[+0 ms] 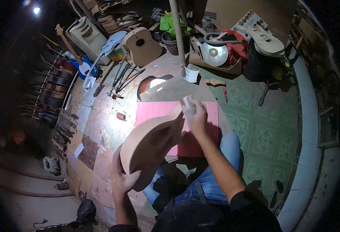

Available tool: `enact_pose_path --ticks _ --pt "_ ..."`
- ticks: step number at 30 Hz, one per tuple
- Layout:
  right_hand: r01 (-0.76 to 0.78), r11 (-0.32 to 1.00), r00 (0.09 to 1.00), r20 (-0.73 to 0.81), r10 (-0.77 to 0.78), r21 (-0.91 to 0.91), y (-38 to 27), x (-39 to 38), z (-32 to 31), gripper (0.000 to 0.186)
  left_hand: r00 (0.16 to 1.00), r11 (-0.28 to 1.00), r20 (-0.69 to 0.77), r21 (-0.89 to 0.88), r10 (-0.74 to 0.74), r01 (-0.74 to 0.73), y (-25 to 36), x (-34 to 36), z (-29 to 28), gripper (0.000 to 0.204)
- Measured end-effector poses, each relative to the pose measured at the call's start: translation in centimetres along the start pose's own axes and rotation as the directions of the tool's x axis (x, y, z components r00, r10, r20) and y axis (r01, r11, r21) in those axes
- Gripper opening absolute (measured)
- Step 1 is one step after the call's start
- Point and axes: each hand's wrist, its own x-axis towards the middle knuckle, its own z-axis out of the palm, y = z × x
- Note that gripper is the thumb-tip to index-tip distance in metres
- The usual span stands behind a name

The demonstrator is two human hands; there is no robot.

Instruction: The person sands the sides and back of a wooden guitar body by hand using a piece of sandpaper while sitting on the floor.

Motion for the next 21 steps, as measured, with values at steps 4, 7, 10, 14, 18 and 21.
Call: enact_pose_path --ticks 4,7,10,14,18,21 --pt "-0.487 0.857 0.842 0.354 0.408 0.170 5.6 2.8 0.0 0.035 0.995 0.995 -0.019 -0.038 -0.094 0.094 -1.6 -0.1 -1.2 0.091" --pt "-0.418 0.885 0.813 0.351 0.465 -0.205 11.9 -1.0 0.2 0.034 0.998 0.996 -0.007 -0.063 -0.057 0.056 -4.4 0.2 -2.6 0.090" --pt "-0.182 0.798 0.936 0.148 0.320 -0.575 13.5 -4.3 0.5 0.035 0.996 0.998 -0.070 0.020 -0.054 0.055 -5.5 0.3 -3.6 0.082" --pt "-0.284 0.958 0.947 0.148 0.286 -0.037 10.6 -3.5 2.2 0.041 0.987 0.999 -0.159 0.037 -0.025 0.031 -7.6 0.0 -4.7 0.072" --pt "-0.720 0.396 0.691 0.640 0.335 0.570 4.4 -1.0 3.3 0.045 0.984 0.999 -0.176 -0.023 0.036 -0.040 -8.8 0.3 -5.2 0.074" --pt "-0.695 0.470 0.712 0.611 0.345 0.545 -2.2 0.1 2.2 0.041 0.973 0.997 -0.224 -0.051 0.047 -0.060 -10.4 -1.7 -5.7 0.068"
